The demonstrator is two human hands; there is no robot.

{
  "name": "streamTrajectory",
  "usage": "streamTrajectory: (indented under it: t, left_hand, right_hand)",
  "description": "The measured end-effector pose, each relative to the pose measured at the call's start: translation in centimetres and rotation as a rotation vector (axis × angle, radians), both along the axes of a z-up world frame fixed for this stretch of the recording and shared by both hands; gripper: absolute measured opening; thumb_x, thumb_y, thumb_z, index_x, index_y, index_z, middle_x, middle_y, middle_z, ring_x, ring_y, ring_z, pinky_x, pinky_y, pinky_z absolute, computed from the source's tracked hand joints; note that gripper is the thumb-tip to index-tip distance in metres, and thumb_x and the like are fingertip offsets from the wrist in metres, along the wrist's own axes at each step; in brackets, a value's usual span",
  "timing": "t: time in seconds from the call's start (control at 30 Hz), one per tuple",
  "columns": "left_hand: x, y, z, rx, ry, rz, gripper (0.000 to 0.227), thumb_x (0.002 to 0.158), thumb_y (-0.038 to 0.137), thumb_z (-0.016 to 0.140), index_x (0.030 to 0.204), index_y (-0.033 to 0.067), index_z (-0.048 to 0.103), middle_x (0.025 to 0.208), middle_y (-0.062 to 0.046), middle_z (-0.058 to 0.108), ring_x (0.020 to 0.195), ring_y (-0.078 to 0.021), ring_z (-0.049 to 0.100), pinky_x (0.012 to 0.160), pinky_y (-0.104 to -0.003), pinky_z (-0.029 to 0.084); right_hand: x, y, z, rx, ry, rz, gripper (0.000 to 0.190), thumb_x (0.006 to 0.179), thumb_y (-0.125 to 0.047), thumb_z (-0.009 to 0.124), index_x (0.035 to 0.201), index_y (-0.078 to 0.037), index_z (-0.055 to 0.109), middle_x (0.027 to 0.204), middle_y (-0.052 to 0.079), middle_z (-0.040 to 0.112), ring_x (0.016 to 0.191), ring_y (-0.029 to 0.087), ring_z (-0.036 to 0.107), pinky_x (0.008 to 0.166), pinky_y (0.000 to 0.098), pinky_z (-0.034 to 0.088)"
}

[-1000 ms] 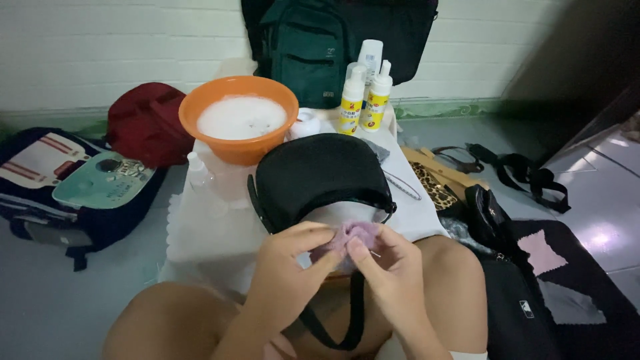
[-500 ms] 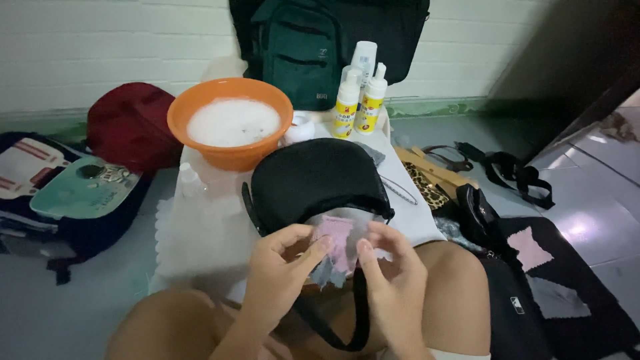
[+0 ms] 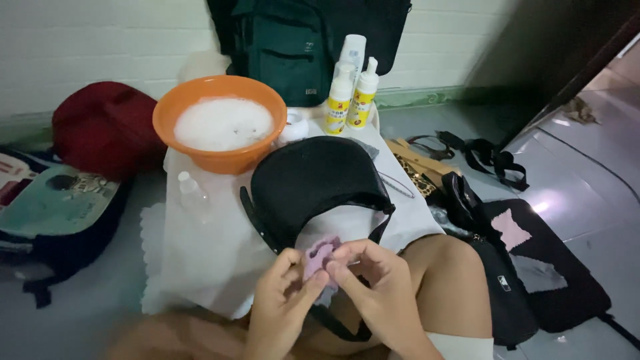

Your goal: Cleaning a black leather accessory by applying foam and scrubbing it with a toothbrush and cloth.

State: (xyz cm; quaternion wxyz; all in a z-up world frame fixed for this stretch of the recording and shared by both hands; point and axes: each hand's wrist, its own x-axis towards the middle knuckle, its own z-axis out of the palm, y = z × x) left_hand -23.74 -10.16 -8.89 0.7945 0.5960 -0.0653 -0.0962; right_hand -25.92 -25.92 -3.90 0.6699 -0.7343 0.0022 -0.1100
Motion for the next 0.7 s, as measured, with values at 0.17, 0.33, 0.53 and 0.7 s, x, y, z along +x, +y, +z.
streamTrajectory:
  t: [0.17,0.33,0.53,0.7]
  left_hand:
    - [-1.2,-0.1,-0.4,0.041,-0.032,0.112,0.036,0.081,0.002,0.078,0.114,0.0011,0.062,0.089,-0.017,0.088,0.07,-0.0139,0.073,0.067,-0.024,0.058]
    - [-0.8,0.3,0.1,0.137,-0.022,0.103,0.047,0.079,0.008,0.081,0.124,0.0037,0.067,0.086,-0.012,0.09,0.063,-0.0096,0.071,0.057,-0.019,0.051]
    - [0.3,0.0,0.4,0.001,-0.009,0.112,0.046,0.078,0.0,0.076,0.123,-0.0042,0.072,0.113,-0.022,0.089,0.094,-0.0195,0.084,0.08,-0.029,0.066]
    - [1.3,-1.8,0.4,0.12,0.206,0.249,0.047,0.069,-0.002,0.084,0.115,-0.004,0.081,0.101,-0.02,0.093,0.091,-0.0219,0.087,0.083,-0.031,0.068]
  right_hand:
    - [-0.6,0.2,0.0,0.074,-0.035,0.095,0.028,0.082,0.008,0.076,0.11,0.007,0.077,0.074,0.006,0.068,0.07,0.014,0.063,0.071,0.0277,0.056]
    - [-0.4,-0.3,0.7,0.058,-0.013,0.098,0.004,0.084,0.005,0.074,0.088,0.002,0.074,0.098,0.011,0.073,0.088,0.02,0.068,0.084,0.0336,0.058]
    - [0.9,-1.3,-0.2,0.168,0.038,0.061,0.009,0.091,0.004,0.065,0.099,0.001,0.066,0.106,0.015,0.073,0.094,0.02,0.066,0.088,0.035,0.055]
    - [2.4,-2.7,-0.6,0.097,0.117,-0.026,0.011,0.089,0.005,0.07,0.099,0.001,0.069,0.085,0.011,0.073,0.078,0.017,0.067,0.076,0.0291,0.053]
